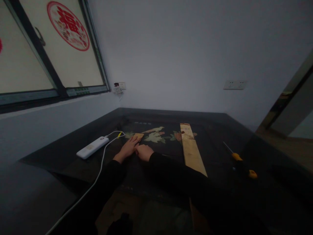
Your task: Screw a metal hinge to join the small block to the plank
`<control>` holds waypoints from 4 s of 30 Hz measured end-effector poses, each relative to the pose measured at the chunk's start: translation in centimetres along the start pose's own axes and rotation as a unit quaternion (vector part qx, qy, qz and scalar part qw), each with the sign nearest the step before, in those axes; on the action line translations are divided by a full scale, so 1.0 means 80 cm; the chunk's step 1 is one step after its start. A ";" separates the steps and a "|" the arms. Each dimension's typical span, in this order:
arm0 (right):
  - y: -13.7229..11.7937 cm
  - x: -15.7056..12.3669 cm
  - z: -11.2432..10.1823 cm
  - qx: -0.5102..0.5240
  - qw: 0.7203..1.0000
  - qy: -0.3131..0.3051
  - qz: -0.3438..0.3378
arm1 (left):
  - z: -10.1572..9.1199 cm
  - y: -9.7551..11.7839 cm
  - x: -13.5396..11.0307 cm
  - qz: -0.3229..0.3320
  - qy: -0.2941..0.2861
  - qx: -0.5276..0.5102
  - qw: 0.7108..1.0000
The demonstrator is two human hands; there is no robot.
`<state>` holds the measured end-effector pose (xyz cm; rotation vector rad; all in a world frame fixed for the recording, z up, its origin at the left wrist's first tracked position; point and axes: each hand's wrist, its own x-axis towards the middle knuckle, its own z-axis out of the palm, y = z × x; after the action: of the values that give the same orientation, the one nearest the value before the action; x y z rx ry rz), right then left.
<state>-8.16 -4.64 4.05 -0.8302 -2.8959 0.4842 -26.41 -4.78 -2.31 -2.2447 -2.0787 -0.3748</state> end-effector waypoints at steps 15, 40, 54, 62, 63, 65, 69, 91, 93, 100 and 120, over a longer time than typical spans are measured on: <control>0.008 -0.039 0.012 -0.105 0.989 0.047 -0.092 | -0.002 0.022 -0.007 -0.019 0.013 -0.016 1.000; 0.129 -0.315 -0.081 -0.052 0.975 0.151 0.154 | 0.004 0.023 -0.004 -0.013 0.131 -0.109 0.985; 0.032 -0.339 -0.002 -0.094 0.930 0.159 0.317 | -0.026 0.091 -0.020 0.188 0.080 -0.136 0.970; 0.032 -0.323 -0.003 -0.052 0.936 0.121 0.325 | -0.030 0.109 -0.025 0.207 0.027 -0.107 0.972; 0.032 -0.318 -0.004 -0.050 0.938 0.118 0.321 | -0.029 0.110 -0.026 0.207 0.020 -0.098 0.973; 0.034 -0.310 -0.006 -0.047 0.945 0.110 0.305 | -0.029 0.112 -0.026 0.201 0.011 -0.085 0.976; 0.038 -0.292 -0.008 -0.038 0.962 0.087 0.257 | -0.030 0.115 -0.028 0.202 0.010 -0.081 0.976; 0.031 -0.141 0.000 -0.034 0.983 0.111 0.140 | -0.027 0.114 -0.029 0.168 0.027 -0.091 0.981; 0.032 -0.140 0.001 -0.033 0.983 0.117 0.139 | -0.029 0.116 -0.029 0.161 0.029 -0.085 0.983; 0.038 -0.147 -0.002 -0.002 0.986 0.102 0.130 | -0.029 0.111 -0.024 0.137 0.047 -0.065 0.987; 0.310 -0.417 -0.053 -0.197 0.861 0.197 0.426 | -0.044 0.237 -0.050 0.308 -0.090 -0.168 0.932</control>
<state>33.31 -1.24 0.03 -1.9986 -2.1320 -0.2498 -8.41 -11.11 2.54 -3.0677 -1.3131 -0.5167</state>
